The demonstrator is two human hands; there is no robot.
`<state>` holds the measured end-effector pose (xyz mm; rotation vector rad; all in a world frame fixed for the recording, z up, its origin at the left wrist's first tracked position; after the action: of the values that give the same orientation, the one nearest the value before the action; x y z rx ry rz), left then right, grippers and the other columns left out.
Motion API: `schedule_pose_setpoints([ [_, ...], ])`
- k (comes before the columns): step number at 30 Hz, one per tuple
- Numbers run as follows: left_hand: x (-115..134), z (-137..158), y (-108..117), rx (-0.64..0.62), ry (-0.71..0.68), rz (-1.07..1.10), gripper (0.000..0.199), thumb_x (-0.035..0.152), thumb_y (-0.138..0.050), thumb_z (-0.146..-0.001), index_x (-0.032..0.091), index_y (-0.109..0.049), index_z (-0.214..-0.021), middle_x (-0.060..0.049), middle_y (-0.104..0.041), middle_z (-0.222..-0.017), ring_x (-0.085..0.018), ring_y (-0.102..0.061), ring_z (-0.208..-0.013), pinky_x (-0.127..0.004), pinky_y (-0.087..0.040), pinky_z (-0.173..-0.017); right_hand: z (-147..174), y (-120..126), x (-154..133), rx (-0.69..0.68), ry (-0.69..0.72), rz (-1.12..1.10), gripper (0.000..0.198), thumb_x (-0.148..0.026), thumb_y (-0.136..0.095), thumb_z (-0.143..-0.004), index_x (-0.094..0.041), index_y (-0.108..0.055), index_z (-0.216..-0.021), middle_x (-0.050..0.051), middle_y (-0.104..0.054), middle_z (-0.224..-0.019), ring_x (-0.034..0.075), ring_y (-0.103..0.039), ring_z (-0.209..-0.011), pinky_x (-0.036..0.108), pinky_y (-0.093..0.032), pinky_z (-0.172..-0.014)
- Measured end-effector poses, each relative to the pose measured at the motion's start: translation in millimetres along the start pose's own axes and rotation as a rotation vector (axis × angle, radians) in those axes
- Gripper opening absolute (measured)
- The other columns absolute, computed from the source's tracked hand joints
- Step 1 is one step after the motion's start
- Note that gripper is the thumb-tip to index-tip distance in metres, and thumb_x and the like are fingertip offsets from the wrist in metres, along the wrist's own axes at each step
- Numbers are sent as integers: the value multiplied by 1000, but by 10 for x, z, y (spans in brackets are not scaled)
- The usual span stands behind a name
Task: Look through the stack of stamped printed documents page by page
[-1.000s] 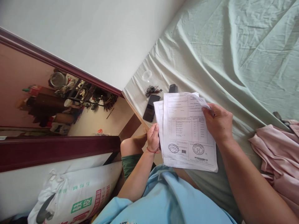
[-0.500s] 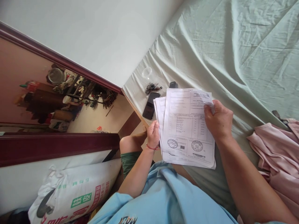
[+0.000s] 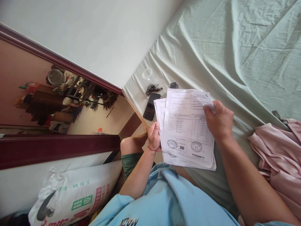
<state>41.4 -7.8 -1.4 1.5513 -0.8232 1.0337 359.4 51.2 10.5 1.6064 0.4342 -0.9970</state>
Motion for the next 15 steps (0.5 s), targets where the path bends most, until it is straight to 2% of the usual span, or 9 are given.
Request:
schedule_pose_setpoints([
  [6, -9, 14, -10, -13, 22, 22, 47, 63, -47, -104, 21, -58, -86, -1, -57, -77, -17, -50, -73, -29, -42, -70, 20, -3, -15, 31, -1, 17, 28, -51, -51, -76, -25, -58, -80, 4, -62, -71, 21, -49, -66, 35, -38, -71],
  [15, 66, 12, -15, -4, 19, -1, 51, 67, -48, -102, 22, -52, -79, 0, -48, -72, -16, -45, -68, -29, -40, -66, 48, -9, -14, 77, 7, -11, 24, -48, -53, -78, -25, -61, -80, 5, -65, -71, 23, -52, -67, 36, -40, -71],
])
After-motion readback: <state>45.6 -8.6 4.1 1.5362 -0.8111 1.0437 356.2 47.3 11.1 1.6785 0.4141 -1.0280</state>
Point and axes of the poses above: each hand's wrist, its own z-axis away from the middle knuckle, its own y-axis out of the back of the hand, x = y × z, the point moved 6 cm from there along -z, towards the middle knuckle
